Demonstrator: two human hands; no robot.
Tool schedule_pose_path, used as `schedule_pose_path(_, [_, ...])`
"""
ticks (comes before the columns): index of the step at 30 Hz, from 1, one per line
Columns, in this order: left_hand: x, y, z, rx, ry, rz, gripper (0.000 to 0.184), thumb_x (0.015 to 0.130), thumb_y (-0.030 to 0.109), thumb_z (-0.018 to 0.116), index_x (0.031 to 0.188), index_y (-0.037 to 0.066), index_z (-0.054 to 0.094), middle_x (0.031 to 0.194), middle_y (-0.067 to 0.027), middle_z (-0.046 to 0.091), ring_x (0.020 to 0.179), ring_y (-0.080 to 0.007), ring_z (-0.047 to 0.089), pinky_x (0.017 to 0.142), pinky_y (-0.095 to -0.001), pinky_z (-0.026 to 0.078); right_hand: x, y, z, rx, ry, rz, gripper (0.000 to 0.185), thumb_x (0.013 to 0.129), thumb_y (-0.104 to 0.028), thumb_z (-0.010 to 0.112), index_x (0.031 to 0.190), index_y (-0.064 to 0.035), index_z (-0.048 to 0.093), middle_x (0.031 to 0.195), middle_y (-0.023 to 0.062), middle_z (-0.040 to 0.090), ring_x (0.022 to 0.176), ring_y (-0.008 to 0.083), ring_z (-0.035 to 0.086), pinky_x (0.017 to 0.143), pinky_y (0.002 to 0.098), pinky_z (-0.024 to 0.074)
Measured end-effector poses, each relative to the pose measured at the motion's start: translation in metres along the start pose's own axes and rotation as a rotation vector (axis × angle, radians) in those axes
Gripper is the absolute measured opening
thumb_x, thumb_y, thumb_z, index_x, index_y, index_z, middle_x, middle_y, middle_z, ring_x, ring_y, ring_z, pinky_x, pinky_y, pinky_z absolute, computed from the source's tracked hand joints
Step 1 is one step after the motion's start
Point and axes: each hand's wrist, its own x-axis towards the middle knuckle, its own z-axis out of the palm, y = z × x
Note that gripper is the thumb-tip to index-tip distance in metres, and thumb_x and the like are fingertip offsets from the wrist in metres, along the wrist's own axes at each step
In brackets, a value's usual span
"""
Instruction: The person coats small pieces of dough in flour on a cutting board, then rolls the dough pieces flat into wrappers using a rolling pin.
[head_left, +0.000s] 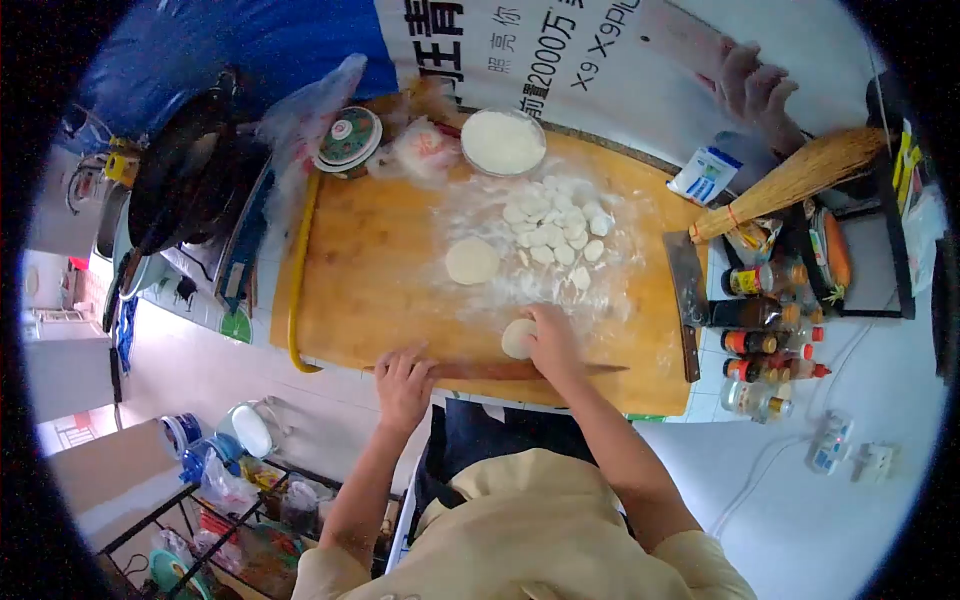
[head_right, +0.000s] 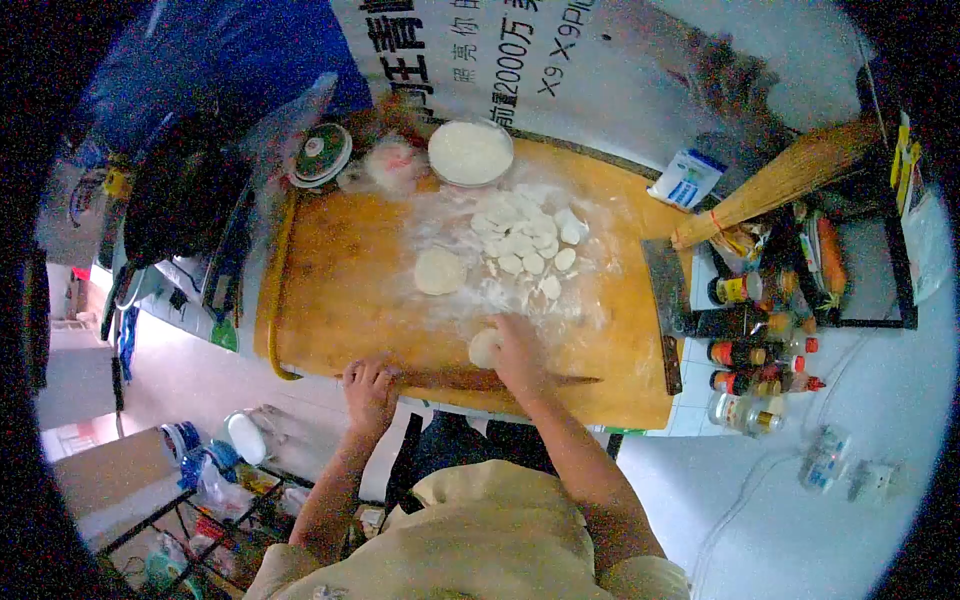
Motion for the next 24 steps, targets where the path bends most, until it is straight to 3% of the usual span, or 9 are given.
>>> schedule_pose_path(2, [0.001, 0.002, -0.005, -0.019, 0.022, 0.007, 0.017, 0.076, 0.016, 0.067, 0.092, 0.015, 0.063, 0.117, -0.0033, 0.060, 0.104, -0.0246, 0.055, 0.096, -0.0421, 0.035, 0.014, -0.001, 0.002, -0.020, 0.005, -0.012, 0.032, 0.075, -0.009, 0.068, 0.106, -0.0065, 0.061, 0.107, 0.0165, 0.062, 0.100, 0.0334, 0.058, 0.087, 0.0430, 0.0467])
schedule_pose_path(4, [-0.001, 0.003, -0.007, 0.009, 0.035, 0.024, 0.016, 0.075, 0.017, 0.068, 0.090, 0.015, 0.065, 0.116, -0.0029, 0.060, 0.104, -0.0230, 0.056, 0.096, -0.0419, 0.035, 0.023, 0.000, -0.001, -0.016, -0.223, 0.255, 0.025, 0.071, -0.003, 0.069, 0.095, -0.0035, 0.060, 0.085, 0.0102, 0.064, 0.076, 0.0244, 0.061, 0.071, 0.0350, 0.0491])
schedule_pose_path(7, [-0.014, 0.001, -0.002, -0.033, 0.046, -0.015, 0.015, 0.075, 0.018, 0.069, 0.089, 0.014, 0.065, 0.117, -0.0026, 0.060, 0.104, -0.0228, 0.056, 0.097, -0.0424, 0.036, 0.022, 0.017, -0.003, 0.066, -0.205, 0.131, 0.022, 0.070, -0.004, 0.071, 0.089, -0.0027, 0.061, 0.076, 0.0072, 0.063, 0.065, 0.0187, 0.060, 0.064, 0.0319, 0.0486])
schedule_pose_path(14, [-0.031, 0.005, -0.001, -0.032, 0.023, -0.061, 0.014, 0.076, 0.017, 0.068, 0.089, 0.014, 0.065, 0.119, -0.0030, 0.059, 0.105, -0.0236, 0.056, 0.097, -0.0440, 0.036, 0.059, -0.010, 0.017, 0.497, -0.027, 0.080, 0.017, 0.081, -0.005, 0.066, 0.097, -0.0039, 0.060, 0.080, 0.0051, 0.064, 0.071, 0.0129, 0.060, 0.064, 0.0284, 0.0475])
schedule_pose_path(17, [-0.032, 0.005, -0.001, -0.057, -0.021, -0.077, 0.014, 0.077, 0.017, 0.067, 0.090, 0.015, 0.065, 0.119, -0.0031, 0.059, 0.105, -0.0237, 0.056, 0.098, -0.0443, 0.035, 0.088, -0.027, 0.015, 0.696, -0.001, 0.200, 0.017, 0.085, -0.005, 0.063, 0.102, -0.0047, 0.059, 0.083, 0.0056, 0.064, 0.072, 0.0115, 0.059, 0.064, 0.0275, 0.0470])
schedule_pose_path(20, [-0.029, 0.005, -0.005, -0.057, -0.018, -0.053, 0.015, 0.076, 0.016, 0.067, 0.091, 0.014, 0.065, 0.118, -0.0032, 0.059, 0.105, -0.0237, 0.055, 0.098, -0.0444, 0.035, 0.108, -0.020, 0.005, 0.639, 0.179, 0.153, 0.021, 0.082, -0.005, 0.065, 0.102, -0.0045, 0.060, 0.089, 0.0063, 0.063, 0.080, 0.0168, 0.060, 0.068, 0.0307, 0.0481])
schedule_pose_path(22, [-0.030, 0.004, -0.003, -0.048, -0.007, -0.049, 0.018, 0.075, 0.015, 0.068, 0.092, 0.014, 0.065, 0.117, -0.0031, 0.059, 0.105, -0.0234, 0.055, 0.098, -0.0443, 0.035, 0.112, -0.012, -0.014, -0.208, 0.490, -0.060, 0.023, 0.079, -0.004, 0.064, 0.102, -0.0054, 0.062, 0.096, 0.0081, 0.060, 0.090, 0.0245, 0.059, 0.075, 0.0358, 0.0481])
schedule_pose_path(24, [-0.030, 0.003, -0.002, -0.050, -0.008, -0.048, 0.018, 0.074, 0.015, 0.068, 0.092, 0.014, 0.065, 0.117, -0.0030, 0.059, 0.104, -0.0230, 0.055, 0.098, -0.0444, 0.035, 0.116, -0.007, -0.024, -0.201, 0.391, -0.030, 0.026, 0.076, -0.005, 0.067, 0.102, -0.0056, 0.062, 0.101, 0.0099, 0.058, 0.097, 0.0281, 0.056, 0.079, 0.0387, 0.0479])
